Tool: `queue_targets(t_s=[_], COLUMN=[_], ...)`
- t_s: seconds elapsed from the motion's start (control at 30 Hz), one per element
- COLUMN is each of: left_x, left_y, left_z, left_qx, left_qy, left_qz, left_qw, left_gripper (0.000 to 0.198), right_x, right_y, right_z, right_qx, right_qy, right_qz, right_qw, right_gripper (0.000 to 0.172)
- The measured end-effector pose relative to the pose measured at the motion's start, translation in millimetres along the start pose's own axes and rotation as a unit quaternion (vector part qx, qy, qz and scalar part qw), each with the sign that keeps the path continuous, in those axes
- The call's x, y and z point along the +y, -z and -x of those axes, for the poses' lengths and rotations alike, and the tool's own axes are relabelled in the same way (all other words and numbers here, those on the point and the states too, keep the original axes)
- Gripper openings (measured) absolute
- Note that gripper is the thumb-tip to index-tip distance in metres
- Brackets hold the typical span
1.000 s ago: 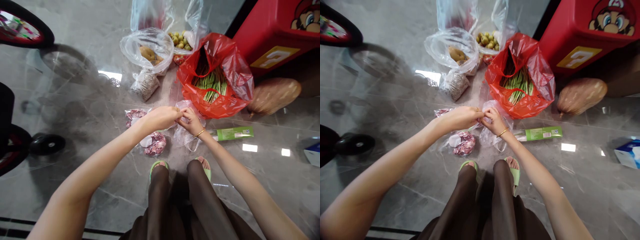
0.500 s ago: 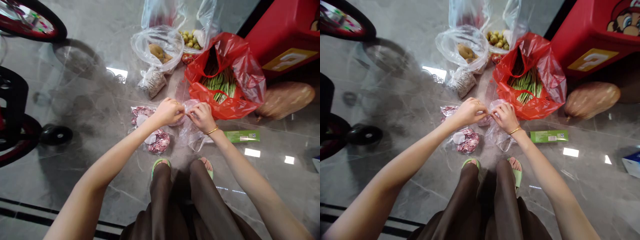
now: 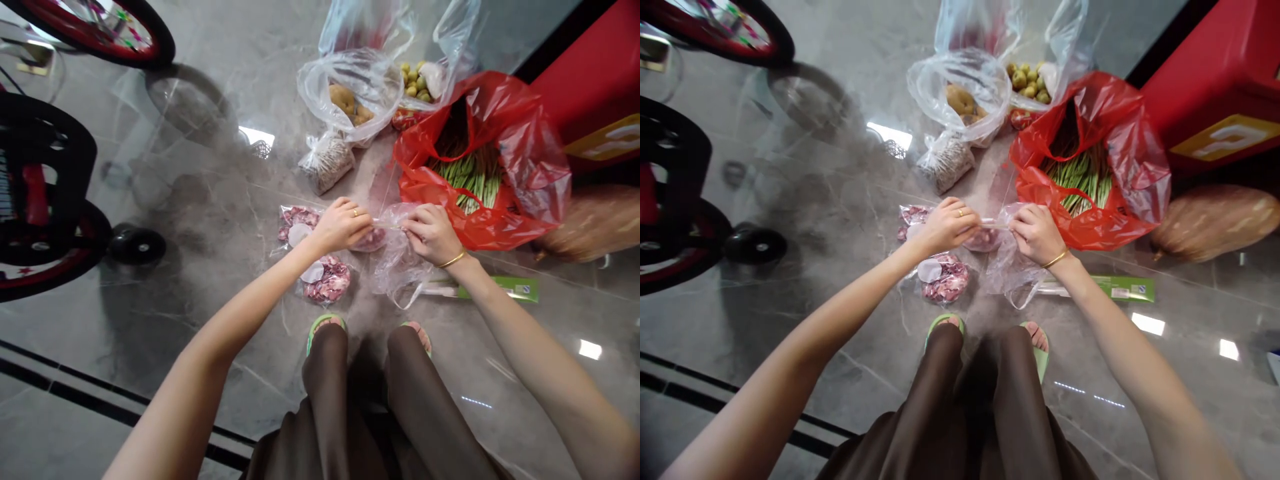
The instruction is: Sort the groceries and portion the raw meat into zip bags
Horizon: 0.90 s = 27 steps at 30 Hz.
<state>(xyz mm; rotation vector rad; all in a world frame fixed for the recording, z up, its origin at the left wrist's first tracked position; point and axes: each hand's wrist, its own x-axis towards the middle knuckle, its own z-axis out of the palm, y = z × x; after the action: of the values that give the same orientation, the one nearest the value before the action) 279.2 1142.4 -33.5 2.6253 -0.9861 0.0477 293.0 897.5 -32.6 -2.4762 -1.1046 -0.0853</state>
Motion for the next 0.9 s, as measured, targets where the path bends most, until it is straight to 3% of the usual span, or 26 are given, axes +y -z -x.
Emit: queue_targets(t_s=[0.13, 0.3, 0.53, 0.67, 0.9], left_x=[-14.2, -3.2, 4.4, -9.3, -40.2], left_y=[9.2, 8.5, -0.6, -2.6, -3.3], left_z=[11.1, 2.2, -8.9, 4.7, 34.7], left_qx=[-0.005, -0.021, -0.025, -0.012, -0.002], left_qy=[0.011, -0.036, -0.048, -0.044, 0.003], left_qz=[0.022, 0.010, -0.026, -0.032, -0.039], left_qw=[1.000, 0.999, 0.998, 0.998, 0.999], left_gripper=[0.027, 0.023, 0.020, 0.025, 0.041], right_x=[2.1, -6.3, -6.8, 3.2, 15.8], right_y=[6.2, 10.6, -10.1, -14.1, -11.6], right_z=[-6.8, -24.5, -42.1, -42.3, -47.2], right_qx=[-0.038, -0.108, -0.155, -0.159, -0.150], right_qy=[0.021, 0.066, 0.169, 0.211, 0.222], right_qz=[0.019, 0.101, 0.131, 0.120, 0.066], right_qw=[0.999, 0.987, 0.964, 0.957, 0.961], right_gripper=[0.024, 0.027, 0.028, 0.028, 0.032])
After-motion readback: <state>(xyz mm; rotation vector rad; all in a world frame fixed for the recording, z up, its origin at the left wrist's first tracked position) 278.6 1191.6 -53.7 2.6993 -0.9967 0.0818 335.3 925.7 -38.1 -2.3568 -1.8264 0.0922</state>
